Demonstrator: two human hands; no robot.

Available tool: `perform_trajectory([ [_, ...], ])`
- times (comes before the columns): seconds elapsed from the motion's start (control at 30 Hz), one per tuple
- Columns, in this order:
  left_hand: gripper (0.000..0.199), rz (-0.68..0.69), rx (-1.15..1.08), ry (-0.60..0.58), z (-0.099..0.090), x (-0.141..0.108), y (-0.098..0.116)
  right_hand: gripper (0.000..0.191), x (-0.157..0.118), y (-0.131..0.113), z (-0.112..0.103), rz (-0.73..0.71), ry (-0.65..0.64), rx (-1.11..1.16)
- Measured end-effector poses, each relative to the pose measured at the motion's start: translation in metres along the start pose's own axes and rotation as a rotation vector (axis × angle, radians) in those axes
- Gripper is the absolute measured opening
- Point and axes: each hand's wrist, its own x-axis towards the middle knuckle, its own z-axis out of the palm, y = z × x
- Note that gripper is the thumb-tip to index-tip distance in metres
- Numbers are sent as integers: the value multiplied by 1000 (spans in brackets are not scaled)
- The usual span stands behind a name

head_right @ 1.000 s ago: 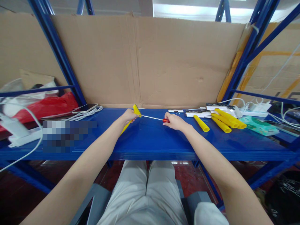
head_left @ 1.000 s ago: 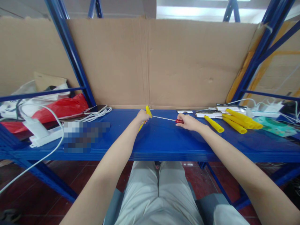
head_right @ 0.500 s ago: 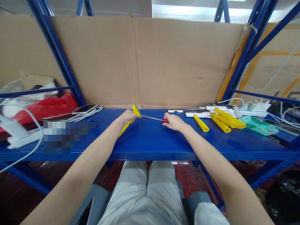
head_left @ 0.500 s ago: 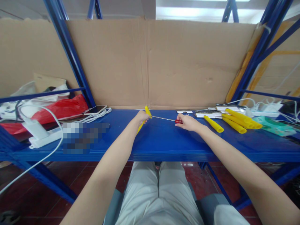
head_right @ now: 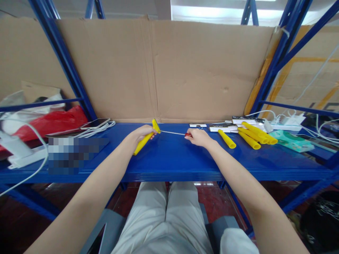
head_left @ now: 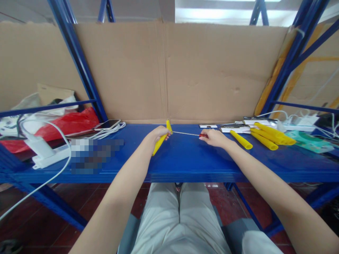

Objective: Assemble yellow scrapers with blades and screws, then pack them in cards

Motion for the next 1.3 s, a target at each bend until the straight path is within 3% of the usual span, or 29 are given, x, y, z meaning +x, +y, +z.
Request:
perform_trajectory([
  [0.13,17,-31,-66,-23,-1,4,-2,22,2,3,4,-3,13,32],
  [0.33,18,-27,-164,-51,3,4,-2,14,1,2,2,24,52,-19],
  [0.73,10,73,-26,-65,8,12,-13,15,1,4,0,44,60,-66],
  [1.0,14,161,56,-99,7,24,-24,16,5,7,9,8,23,34],
  [1.3,13,194,113,-64,10,24,-22,18,3,-1,4,80,1,-55],
])
